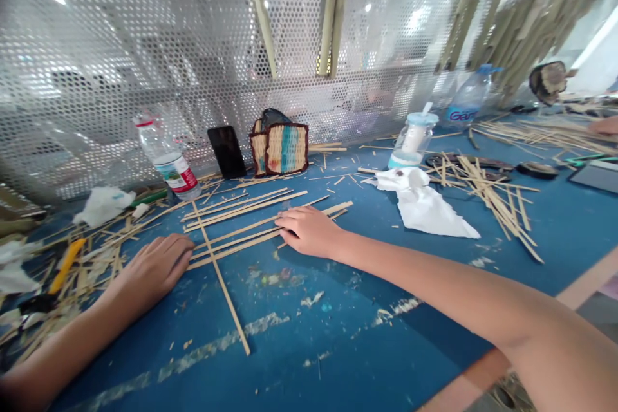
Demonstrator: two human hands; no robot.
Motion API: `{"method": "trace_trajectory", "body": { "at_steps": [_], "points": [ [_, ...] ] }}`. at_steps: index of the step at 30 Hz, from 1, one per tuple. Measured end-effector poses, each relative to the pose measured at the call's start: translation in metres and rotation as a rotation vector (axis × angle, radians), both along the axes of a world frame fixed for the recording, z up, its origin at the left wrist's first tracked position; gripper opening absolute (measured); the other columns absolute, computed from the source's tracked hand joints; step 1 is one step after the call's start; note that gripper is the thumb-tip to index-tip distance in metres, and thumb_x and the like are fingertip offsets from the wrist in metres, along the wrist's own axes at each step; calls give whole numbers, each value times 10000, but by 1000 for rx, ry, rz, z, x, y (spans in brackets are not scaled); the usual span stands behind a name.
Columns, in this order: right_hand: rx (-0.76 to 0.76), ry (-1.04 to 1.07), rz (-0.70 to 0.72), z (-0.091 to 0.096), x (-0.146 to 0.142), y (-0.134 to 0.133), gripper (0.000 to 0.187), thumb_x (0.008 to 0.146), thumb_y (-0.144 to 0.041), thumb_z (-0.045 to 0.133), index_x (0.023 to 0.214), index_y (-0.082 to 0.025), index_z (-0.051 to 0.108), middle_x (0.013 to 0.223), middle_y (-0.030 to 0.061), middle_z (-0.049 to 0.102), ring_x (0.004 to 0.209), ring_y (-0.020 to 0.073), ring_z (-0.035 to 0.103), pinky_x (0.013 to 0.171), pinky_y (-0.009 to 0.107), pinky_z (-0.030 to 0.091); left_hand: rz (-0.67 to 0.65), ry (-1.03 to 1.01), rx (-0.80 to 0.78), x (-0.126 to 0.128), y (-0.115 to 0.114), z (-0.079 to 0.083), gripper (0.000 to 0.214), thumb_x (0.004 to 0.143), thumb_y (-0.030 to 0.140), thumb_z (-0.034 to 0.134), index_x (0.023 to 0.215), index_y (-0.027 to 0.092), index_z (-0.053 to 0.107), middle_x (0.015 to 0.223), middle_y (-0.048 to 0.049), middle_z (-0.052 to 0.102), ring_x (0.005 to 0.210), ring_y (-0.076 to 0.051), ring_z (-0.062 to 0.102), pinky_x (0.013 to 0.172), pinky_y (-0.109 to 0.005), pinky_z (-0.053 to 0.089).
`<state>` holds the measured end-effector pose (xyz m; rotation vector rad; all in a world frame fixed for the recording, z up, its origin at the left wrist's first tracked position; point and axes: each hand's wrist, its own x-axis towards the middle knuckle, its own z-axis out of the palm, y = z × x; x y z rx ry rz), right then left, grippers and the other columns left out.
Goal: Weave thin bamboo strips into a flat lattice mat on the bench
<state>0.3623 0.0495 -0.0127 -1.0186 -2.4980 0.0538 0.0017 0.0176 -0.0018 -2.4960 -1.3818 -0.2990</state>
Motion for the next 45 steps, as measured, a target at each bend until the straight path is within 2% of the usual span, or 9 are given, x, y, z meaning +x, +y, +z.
{"method": "trace_trajectory", "body": {
  "at_steps": [4,8,13,17,23,27,30,36,45],
  "points": [
    [-115,76,40,-2,3,7,292,973,-269,548,1219,-195,687,1328,119,642,1281,263,554,1094,481,413,-1,-101,-71,-1,2,1,331,1017,382,323,1055,205,601,1079,-95,650,985,-262,594,909,-418,460],
    [-202,83,24,-1,5,10,270,983,-298,551,1212,-232,678,1330,106,621,1286,281,526,1089,541,369,0,-130,-92,-2,3,-1,321,1016,356,316,1061,204,595,1082,-90,638,989,-257,588,922,-417,456],
    [-174,-14,105,2,5,5,328,1010,-311,510,1307,-302,651,1398,85,569,1291,291,496,1079,555,356,1,-143,-107,-2,3,-1,304,1010,343,329,1056,195,591,1092,-93,632,1005,-253,582,946,-416,452],
    [-124,-68,94,1,5,2,369,1028,-319,470,1366,-341,616,1430,81,540,1290,302,481,1073,566,361,2,-152,-117,0,1,1,319,1009,346,327,1059,188,599,1087,-99,636,1003,-261,582,934,-420,458],
    [-124,-70,99,1,4,3,363,1026,-321,469,1351,-330,631,1387,78,574,1262,303,498,1056,551,383,16,-195,-155,2,1,7,351,998,373,335,1032,195,636,1079,-93,676,1012,-262,604,958,-419,457],
    [-151,-57,89,1,4,4,359,1021,-331,477,1343,-342,636,1366,76,587,1243,306,501,1049,568,376,170,-367,-203,-5,13,14,404,978,464,347,1022,219,665,1102,-63,724,1042,-248,651,957,-355,478],
    [-163,-50,91,1,3,5,362,1017,-336,486,1347,-346,634,1350,76,593,1221,300,507,1047,563,374,274,-384,-188,-12,28,16,443,951,498,347,1060,216,671,1140,-73,724,1066,-265,657,959,-366,489],
    [-165,-39,86,1,2,4,369,1010,-344,494,1353,-356,630,1335,74,593,1203,302,506,1027,551,392,212,-307,-195,-16,52,14,344,831,487,477,896,205,664,954,-90,693,906,-261,661,897,-396,521],
    [-151,-60,100,3,4,2,385,1019,-335,457,1368,-338,619,1363,81,584,1209,306,507,1036,553,394,156,-349,-215,-23,56,6,319,860,466,453,880,217,650,938,-62,661,911,-237,617,898,-367,495]
  ]
}}
